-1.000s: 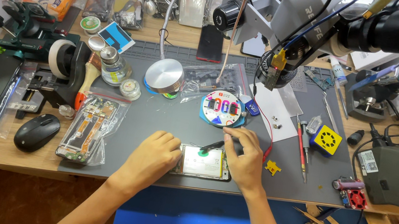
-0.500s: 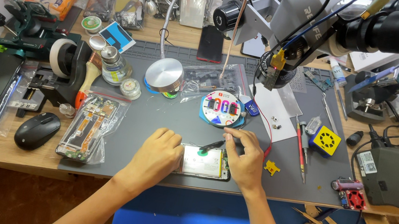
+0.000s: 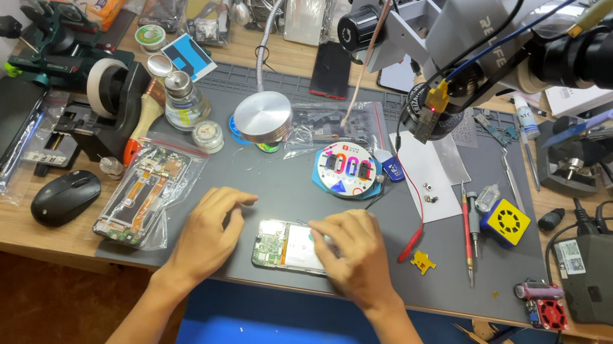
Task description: The person works on a disassembled mobile phone, using a multimeter to test the battery and circuit board. They then use a small metal tool to scrape or clean a specific area on the circuit board.
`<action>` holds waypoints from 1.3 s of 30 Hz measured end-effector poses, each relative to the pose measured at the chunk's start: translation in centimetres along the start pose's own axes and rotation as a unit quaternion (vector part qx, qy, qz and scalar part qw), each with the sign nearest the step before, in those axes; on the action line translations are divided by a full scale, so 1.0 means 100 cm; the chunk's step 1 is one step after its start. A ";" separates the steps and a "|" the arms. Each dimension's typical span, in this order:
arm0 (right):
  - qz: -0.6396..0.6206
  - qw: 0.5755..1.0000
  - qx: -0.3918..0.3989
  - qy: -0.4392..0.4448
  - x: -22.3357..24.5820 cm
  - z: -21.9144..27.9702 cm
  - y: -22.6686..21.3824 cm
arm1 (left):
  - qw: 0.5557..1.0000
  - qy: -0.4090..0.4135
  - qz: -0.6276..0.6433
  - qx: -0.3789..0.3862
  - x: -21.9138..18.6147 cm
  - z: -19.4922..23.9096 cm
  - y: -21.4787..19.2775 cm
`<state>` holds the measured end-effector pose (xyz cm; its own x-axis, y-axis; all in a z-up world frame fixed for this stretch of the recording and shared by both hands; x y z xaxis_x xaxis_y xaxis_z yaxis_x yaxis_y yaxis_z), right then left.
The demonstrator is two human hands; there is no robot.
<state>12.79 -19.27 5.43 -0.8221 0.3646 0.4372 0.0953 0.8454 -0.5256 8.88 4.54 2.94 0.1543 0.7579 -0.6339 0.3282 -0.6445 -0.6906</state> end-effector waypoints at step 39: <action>0.153 0.947 0.180 -0.219 0.020 -0.016 0.078 | 0.986 0.120 -0.104 -0.056 0.003 0.028 0.025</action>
<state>12.72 -11.30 3.34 -0.9484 0.3074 -0.0781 0.2335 0.5097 -0.8280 7.10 2.83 0.04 0.2845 0.8834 -0.3725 0.4750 -0.4674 -0.7456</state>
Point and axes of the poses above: each hand's wrist, its own z-axis away from the middle knuckle, its own y-axis out of the palm, x = y × z, the point moved 6 cm from there along -z, towards the middle knuckle, and after that the axes turned 5 degrees about -z, right-handed, at the moved point
